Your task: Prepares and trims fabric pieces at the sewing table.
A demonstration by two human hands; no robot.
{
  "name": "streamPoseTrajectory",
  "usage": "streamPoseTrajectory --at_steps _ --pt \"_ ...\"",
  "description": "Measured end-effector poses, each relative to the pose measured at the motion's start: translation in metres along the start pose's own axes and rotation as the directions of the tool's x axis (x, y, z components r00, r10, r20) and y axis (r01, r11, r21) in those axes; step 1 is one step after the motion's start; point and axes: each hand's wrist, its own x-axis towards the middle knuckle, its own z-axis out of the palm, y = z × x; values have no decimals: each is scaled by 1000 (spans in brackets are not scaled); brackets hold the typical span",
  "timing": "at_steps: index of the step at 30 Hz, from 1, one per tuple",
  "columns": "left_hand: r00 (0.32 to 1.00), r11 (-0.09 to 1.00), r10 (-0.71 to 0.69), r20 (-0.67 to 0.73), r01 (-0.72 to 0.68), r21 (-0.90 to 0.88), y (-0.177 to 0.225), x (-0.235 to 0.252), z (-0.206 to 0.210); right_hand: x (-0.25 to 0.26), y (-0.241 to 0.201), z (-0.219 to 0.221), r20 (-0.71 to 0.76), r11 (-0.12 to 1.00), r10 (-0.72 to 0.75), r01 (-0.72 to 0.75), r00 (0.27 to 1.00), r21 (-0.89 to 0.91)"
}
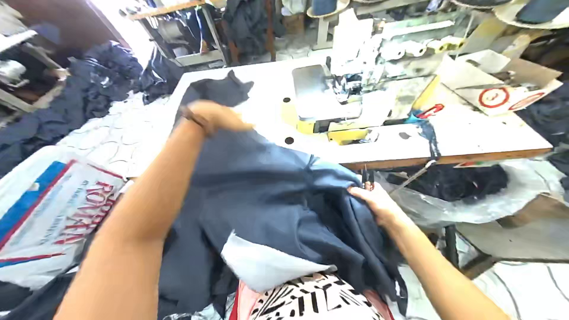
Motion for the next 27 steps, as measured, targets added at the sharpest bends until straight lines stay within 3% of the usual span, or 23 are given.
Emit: streamPoseTrajectory --at_steps 2,3,5,7,9,11,13,17,19,21,24,27 --pt "987 985 -52 151 26 171 16 23 55 2 28 -2 4 999 43 -44 999 19" --pt "982 978 -122 148 93 187 16 32 71 0 34 -3 49 999 41 -40 998 -32" --pt "985 977 -171 2 170 131 1 56 85 3 32 -6 188 961 5 47 982 -273" --pt "979 990 -138 -152 140 4 -10 72 94 11 20 -9 307 823 -88 242 948 -513" --pt "932 997 -21 -361 -7 -77 -14 76 109 24 8 -10 318 671 -206 370 925 -642" --pt "833 984 100 -543 -162 -67 -10 70 121 32 -5 -5 286 596 -307 418 908 -686" --pt "800 972 190 -570 -237 -8 3 56 128 35 -16 8 259 618 -343 425 903 -662" --pt "813 935 320 -486 -354 24 33 36 138 38 -23 33 204 766 -350 405 914 -500" --pt "758 870 454 -469 -490 50 45 25 146 37 -22 35 188 829 -337 385 923 -405" --pt "727 783 589 -353 -621 28 55 12 158 34 -20 36 167 863 -317 357 933 -357" --pt "739 763 639 -214 -644 53 63 -4 177 26 -18 41 155 896 -247 287 956 -339" --pt "727 760 640 -248 -646 69 67 -8 192 23 -5 46 154 922 -223 259 963 -289"
